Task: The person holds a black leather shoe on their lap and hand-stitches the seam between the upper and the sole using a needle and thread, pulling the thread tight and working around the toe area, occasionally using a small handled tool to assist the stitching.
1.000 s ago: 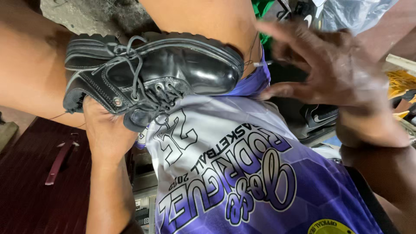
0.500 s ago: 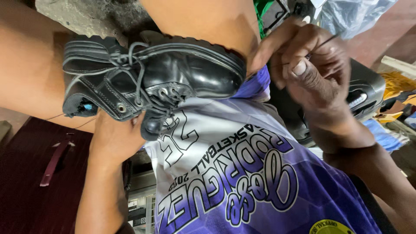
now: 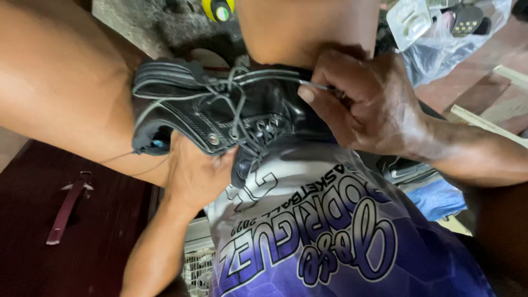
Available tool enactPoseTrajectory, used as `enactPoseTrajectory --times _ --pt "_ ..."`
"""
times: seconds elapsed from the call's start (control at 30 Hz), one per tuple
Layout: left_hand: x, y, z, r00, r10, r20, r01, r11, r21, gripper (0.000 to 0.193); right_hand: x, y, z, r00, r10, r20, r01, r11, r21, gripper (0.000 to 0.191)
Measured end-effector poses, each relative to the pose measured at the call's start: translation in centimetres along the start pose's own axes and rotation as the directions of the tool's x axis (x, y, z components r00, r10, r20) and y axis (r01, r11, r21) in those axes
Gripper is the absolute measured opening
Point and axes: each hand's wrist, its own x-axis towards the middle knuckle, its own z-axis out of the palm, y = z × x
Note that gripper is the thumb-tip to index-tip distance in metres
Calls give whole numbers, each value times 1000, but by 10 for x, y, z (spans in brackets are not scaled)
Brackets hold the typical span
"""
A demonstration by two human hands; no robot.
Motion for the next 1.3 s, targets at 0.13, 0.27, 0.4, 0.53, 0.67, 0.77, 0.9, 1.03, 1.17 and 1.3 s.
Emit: enactPoseTrajectory --times 0.13,0.27,0.4,0.53,0.67,0.77,0.9,1.03,1.17,1.3 --pt "-3 7 -18 1000 12 -7 -13 990 -142 7 2 -8 2 1000 17 -26 -14 994 106 27" --pt "3 50 -48 996 90 -15 -91 990 -111 12 -14 -7 -14 983 185 -6 -171 921 350 35" --pt "-7 106 -77 984 -180 13 174 962 210 27 -30 22 -29 981 195 18 -117 511 852 35" --pt "-25 138 -77 901 -240 -362 403 771 492 44 -63 53 -39 958 222 -180 65 442 894 41" --pt "-15 173 -42 935 44 -351 194 766 613 41 -112 68 -57 903 274 -331 99 618 780 28" --pt "17 199 -6 950 300 -84 -193 778 598 39 -142 66 -61 911 264 -318 -11 784 620 20" --pt "65 196 32 882 437 176 -470 788 398 68 -157 59 -56 959 186 -216 -113 943 313 14" --pt "74 189 39 892 369 262 -448 799 401 77 -154 57 -55 984 145 -100 -109 946 305 17" --pt "79 191 41 904 345 253 -422 819 389 77 -146 61 -60 993 32 -117 1 961 277 17" --pt "86 191 44 907 338 249 -414 822 392 75 -141 69 -57 999 12 -45 0 970 244 20"
